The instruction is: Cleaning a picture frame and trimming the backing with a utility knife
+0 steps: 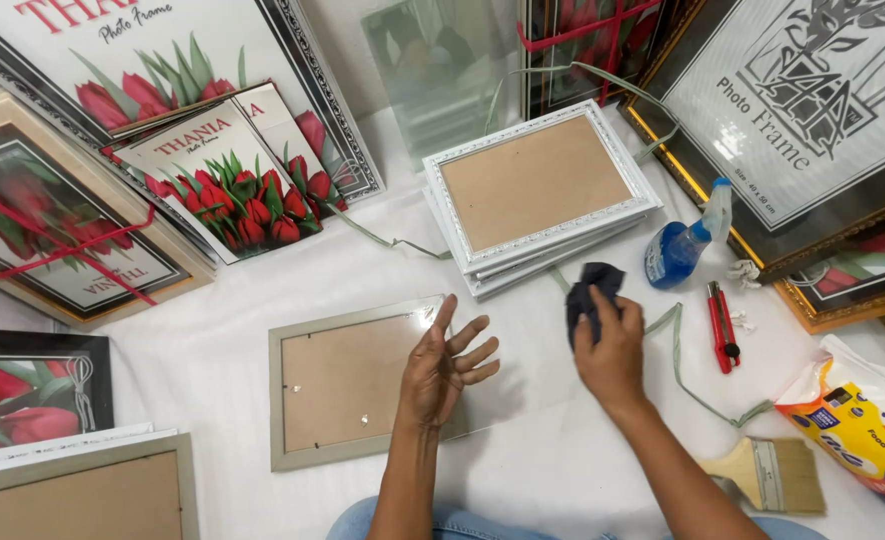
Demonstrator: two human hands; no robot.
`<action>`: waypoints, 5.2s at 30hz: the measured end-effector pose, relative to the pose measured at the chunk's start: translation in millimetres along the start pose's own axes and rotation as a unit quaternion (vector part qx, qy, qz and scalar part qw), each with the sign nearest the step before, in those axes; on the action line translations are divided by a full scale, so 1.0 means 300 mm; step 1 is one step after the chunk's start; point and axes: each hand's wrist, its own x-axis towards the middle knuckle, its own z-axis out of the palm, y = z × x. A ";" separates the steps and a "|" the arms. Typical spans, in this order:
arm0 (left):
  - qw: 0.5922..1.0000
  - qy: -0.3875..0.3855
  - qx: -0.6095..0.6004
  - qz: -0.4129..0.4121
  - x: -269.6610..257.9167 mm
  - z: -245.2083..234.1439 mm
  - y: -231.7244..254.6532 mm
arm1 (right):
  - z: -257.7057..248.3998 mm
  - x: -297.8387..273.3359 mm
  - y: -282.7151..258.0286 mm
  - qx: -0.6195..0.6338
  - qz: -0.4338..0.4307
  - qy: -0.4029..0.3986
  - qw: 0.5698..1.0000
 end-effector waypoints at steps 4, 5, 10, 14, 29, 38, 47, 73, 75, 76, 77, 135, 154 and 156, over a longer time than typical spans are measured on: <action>1.000 0.006 -0.014 -0.002 0.000 0.007 -0.024 | 0.007 -0.058 -0.057 -0.038 0.026 0.031 0.998; 1.000 0.008 -0.024 -0.006 0.001 0.020 -0.046 | -0.002 -0.083 -0.164 0.012 -0.009 -0.021 1.000; 0.999 0.031 -0.037 -0.017 0.012 0.012 -0.085 | -0.043 -0.183 -0.423 0.126 -0.148 -0.146 0.970; 0.999 0.036 -0.014 0.037 0.013 -0.021 0.000 | -0.002 -0.100 -0.185 0.063 -0.087 -0.077 0.991; 0.995 0.043 -0.046 0.080 -0.003 -0.024 0.070 | -0.059 -0.074 -0.207 0.089 -0.088 -0.162 0.979; 0.998 0.009 -0.047 0.031 0.040 -0.062 -0.067 | -0.047 -0.096 -0.280 0.063 -0.080 -0.101 0.990; 1.000 0.006 -0.006 -0.001 -0.002 0.106 -0.124 | -0.073 -0.028 -0.282 0.056 -0.177 -0.039 0.982; 0.999 0.017 0.015 -0.027 -0.029 0.074 -0.014 | -0.096 0.061 -0.083 0.096 0.025 -0.107 0.989; 1.000 0.017 -0.009 0.011 -0.036 0.056 0.047 | -0.094 0.060 -0.054 0.075 0.063 -0.138 0.986; 1.000 0.017 -0.009 0.011 -0.044 0.051 0.062 | -0.096 0.044 -0.094 0.075 0.063 -0.138 0.986; 0.999 0.021 -0.010 0.025 -0.045 0.046 0.081 | -0.094 0.037 -0.132 0.071 0.034 -0.137 0.988; 0.968 0.114 -0.207 0.086 0.038 -0.112 0.198 | 0.050 0.261 -0.222 0.590 0.518 -0.140 0.603; 0.976 0.083 -0.171 0.105 0.028 -0.068 0.199 | 0.187 0.272 -0.145 0.616 0.530 -0.113 0.572; 0.976 0.077 -0.169 0.112 0.025 -0.066 0.200 | 0.197 0.266 -0.126 0.618 0.533 -0.099 0.570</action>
